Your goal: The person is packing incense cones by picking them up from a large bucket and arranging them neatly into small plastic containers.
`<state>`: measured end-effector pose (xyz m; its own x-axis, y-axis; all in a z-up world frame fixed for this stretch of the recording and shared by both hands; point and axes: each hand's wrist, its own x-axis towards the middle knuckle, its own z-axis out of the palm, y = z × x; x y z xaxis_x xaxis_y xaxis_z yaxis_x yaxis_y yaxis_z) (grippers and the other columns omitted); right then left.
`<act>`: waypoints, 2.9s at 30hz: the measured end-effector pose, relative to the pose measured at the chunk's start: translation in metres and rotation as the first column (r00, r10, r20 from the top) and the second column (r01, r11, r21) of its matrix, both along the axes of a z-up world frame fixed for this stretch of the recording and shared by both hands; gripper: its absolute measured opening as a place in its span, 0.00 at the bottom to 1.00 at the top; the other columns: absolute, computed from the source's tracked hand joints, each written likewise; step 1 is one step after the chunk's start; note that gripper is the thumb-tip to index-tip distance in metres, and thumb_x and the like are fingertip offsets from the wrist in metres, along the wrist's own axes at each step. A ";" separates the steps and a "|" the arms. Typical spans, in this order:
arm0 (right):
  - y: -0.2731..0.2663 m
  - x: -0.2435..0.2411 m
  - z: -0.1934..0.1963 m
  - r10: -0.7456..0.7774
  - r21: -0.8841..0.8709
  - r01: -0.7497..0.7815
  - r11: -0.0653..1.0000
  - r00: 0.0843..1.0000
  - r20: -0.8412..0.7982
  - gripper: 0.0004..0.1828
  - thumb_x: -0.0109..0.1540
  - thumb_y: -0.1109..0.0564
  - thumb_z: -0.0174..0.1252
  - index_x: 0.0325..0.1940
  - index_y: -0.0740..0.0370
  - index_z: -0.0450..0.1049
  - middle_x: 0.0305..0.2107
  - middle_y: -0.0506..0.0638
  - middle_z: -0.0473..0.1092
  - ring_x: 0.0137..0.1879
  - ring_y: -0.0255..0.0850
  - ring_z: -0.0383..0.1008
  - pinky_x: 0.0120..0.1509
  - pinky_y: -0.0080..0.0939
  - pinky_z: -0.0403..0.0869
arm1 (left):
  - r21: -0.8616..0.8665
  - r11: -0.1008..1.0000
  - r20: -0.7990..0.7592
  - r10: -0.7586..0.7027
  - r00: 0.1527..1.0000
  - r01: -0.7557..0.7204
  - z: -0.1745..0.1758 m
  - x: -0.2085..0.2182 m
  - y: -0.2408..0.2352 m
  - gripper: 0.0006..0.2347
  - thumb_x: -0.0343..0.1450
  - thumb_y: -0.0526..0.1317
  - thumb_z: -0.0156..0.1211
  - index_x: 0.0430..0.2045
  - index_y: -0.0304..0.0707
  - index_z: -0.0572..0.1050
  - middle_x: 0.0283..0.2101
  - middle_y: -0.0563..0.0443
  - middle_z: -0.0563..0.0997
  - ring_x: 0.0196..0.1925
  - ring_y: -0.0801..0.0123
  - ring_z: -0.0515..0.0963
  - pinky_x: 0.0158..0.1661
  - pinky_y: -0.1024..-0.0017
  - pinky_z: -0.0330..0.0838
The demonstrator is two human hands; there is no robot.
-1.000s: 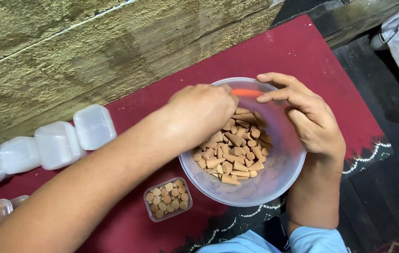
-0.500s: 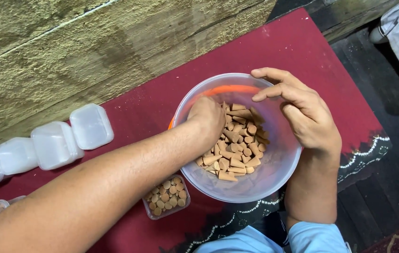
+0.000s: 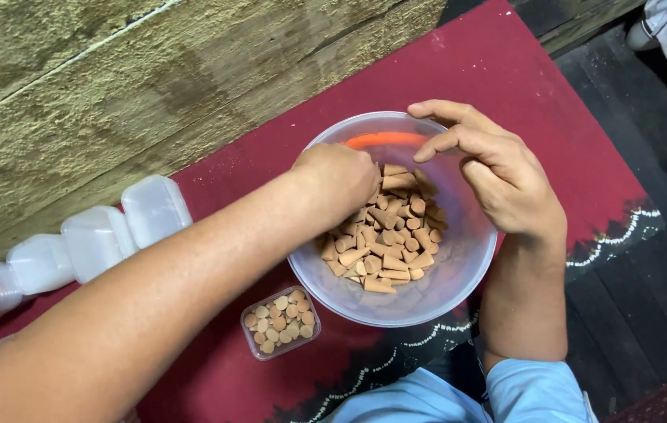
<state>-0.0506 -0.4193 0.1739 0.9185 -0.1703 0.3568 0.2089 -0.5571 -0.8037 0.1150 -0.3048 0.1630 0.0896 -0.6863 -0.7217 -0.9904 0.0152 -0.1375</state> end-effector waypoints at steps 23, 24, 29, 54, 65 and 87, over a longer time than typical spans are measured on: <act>-0.001 -0.002 -0.001 0.016 -0.015 -0.016 1.000 1.000 0.004 0.26 0.50 0.74 0.33 0.41 0.65 0.74 0.65 0.64 0.64 0.74 0.57 0.64 0.81 0.57 0.63 | 0.247 0.895 0.283 -0.434 0.855 0.373 -0.031 -0.014 0.004 0.11 0.80 0.41 0.51 0.56 0.44 0.76 0.38 0.58 0.83 0.28 0.85 0.72 0.28 0.82 0.69; -0.001 -0.001 -0.001 0.013 -0.002 -0.013 1.000 1.000 0.001 0.26 0.50 0.74 0.33 0.41 0.65 0.74 0.65 0.64 0.64 0.75 0.57 0.63 0.82 0.57 0.63 | 0.244 0.869 0.301 -0.489 0.819 0.430 -0.029 -0.012 0.004 0.13 0.80 0.41 0.51 0.59 0.43 0.74 0.40 0.57 0.85 0.25 0.87 0.71 0.26 0.83 0.69; 0.001 -0.002 -0.001 -0.001 -0.037 0.001 0.999 1.000 -0.004 0.25 0.51 0.73 0.34 0.40 0.64 0.75 0.65 0.64 0.65 0.74 0.56 0.64 0.81 0.57 0.62 | 0.183 0.906 0.223 -0.416 0.881 0.382 -0.024 -0.010 -0.003 0.16 0.79 0.42 0.50 0.62 0.45 0.70 0.60 0.53 0.79 0.56 0.68 0.81 0.54 0.64 0.76; -0.001 -0.003 -0.004 -0.004 -0.054 0.004 0.999 1.000 0.011 0.22 0.51 0.72 0.34 0.36 0.62 0.73 0.65 0.63 0.64 0.73 0.56 0.65 0.79 0.56 0.63 | 0.264 0.871 0.385 -0.490 0.782 0.415 -0.073 -0.016 -0.011 0.25 0.80 0.38 0.46 0.75 0.33 0.51 0.26 0.65 0.73 0.21 0.83 0.58 0.20 0.82 0.53; -0.002 -0.004 -0.005 0.003 -0.041 -0.002 0.999 0.999 0.035 0.22 0.51 0.73 0.34 0.37 0.63 0.72 0.65 0.63 0.65 0.73 0.56 0.65 0.80 0.55 0.63 | 0.190 0.920 0.321 -0.389 0.863 0.344 -0.031 -0.015 -0.005 0.10 0.80 0.43 0.52 0.46 0.42 0.80 0.44 0.52 0.86 0.37 0.73 0.83 0.36 0.72 0.79; 0.000 -0.003 -0.002 -0.019 -0.062 0.019 0.998 1.000 0.002 0.22 0.52 0.72 0.34 0.36 0.63 0.73 0.65 0.62 0.65 0.73 0.55 0.65 0.80 0.55 0.63 | 0.140 0.976 0.078 -0.178 0.981 0.166 -0.050 -0.031 -0.003 0.12 0.78 0.36 0.52 0.55 0.46 0.76 0.56 0.53 0.81 0.53 0.56 0.81 0.42 0.60 0.80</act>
<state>-0.0540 -0.4195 0.1715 0.9148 -0.1655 0.3684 0.1985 -0.6100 -0.7671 0.0843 -0.3076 0.1126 0.0466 -0.5962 -0.8015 -0.9550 0.2086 -0.2107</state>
